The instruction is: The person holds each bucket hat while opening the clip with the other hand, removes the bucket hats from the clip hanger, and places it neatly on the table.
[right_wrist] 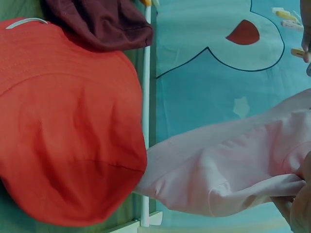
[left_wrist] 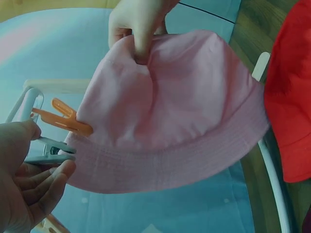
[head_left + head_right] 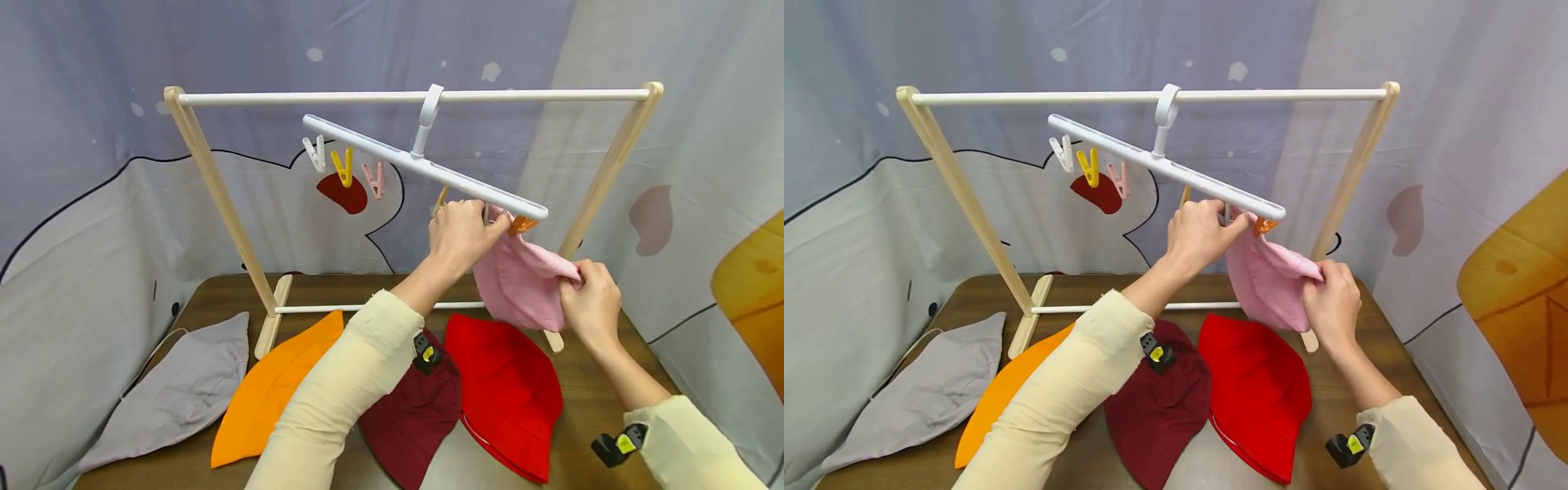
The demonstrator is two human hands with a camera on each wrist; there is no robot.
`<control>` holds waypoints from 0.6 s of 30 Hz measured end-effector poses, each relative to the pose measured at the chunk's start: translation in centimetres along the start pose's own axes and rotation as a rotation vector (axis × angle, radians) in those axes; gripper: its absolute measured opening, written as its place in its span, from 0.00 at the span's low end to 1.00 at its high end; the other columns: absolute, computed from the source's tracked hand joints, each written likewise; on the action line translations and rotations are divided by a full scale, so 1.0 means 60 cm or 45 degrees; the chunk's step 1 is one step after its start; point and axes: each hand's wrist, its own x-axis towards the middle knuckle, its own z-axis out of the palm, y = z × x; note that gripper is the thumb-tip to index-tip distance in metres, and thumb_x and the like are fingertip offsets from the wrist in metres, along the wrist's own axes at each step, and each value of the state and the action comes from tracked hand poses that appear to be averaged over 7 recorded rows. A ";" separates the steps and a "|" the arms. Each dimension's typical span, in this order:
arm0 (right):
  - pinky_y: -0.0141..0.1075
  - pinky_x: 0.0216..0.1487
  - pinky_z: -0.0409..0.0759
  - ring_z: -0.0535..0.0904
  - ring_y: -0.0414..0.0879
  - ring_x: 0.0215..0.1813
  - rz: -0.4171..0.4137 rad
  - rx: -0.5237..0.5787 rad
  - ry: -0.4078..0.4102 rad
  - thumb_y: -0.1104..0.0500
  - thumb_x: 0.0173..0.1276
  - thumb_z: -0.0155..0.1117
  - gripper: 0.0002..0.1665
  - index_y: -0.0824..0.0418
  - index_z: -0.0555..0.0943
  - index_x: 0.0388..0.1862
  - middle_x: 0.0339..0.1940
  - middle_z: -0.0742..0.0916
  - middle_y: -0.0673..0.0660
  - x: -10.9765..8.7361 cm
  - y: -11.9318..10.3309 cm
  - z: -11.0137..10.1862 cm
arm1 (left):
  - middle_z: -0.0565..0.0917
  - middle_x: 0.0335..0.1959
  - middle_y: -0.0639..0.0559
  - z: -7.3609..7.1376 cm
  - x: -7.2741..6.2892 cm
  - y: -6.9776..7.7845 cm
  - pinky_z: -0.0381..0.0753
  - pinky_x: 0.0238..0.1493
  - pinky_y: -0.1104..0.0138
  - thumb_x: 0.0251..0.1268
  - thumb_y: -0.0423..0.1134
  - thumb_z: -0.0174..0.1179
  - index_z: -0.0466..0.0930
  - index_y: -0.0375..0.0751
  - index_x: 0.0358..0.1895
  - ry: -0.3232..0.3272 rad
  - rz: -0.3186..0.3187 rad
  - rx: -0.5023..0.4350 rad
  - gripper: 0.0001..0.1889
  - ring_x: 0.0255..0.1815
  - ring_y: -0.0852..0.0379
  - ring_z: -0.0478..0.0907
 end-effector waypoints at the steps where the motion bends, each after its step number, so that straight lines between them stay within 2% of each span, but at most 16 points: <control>1: 0.49 0.35 0.66 0.74 0.61 0.34 -0.008 0.002 0.007 0.70 0.54 0.55 0.07 0.73 0.77 0.31 0.30 0.79 0.69 0.001 0.000 -0.002 | 0.79 0.22 0.58 0.000 0.000 -0.001 0.74 0.25 0.63 0.57 0.61 0.49 0.76 0.54 0.22 0.000 -0.002 0.000 0.18 0.26 0.54 0.78; 11: 0.45 0.33 0.64 0.73 0.57 0.32 -0.035 -0.006 0.045 0.71 0.53 0.53 0.08 0.73 0.78 0.32 0.29 0.79 0.67 0.014 -0.009 -0.029 | 0.77 0.22 0.59 0.003 0.001 0.000 0.74 0.24 0.64 0.58 0.62 0.48 0.76 0.55 0.25 -0.005 0.018 0.007 0.18 0.25 0.56 0.77; 18: 0.47 0.33 0.64 0.73 0.57 0.31 -0.069 -0.026 0.045 0.70 0.53 0.53 0.08 0.72 0.78 0.31 0.29 0.79 0.67 0.018 -0.012 -0.044 | 0.76 0.21 0.60 0.005 0.000 -0.002 0.74 0.25 0.64 0.57 0.62 0.49 0.76 0.55 0.25 -0.004 0.009 -0.022 0.17 0.26 0.57 0.77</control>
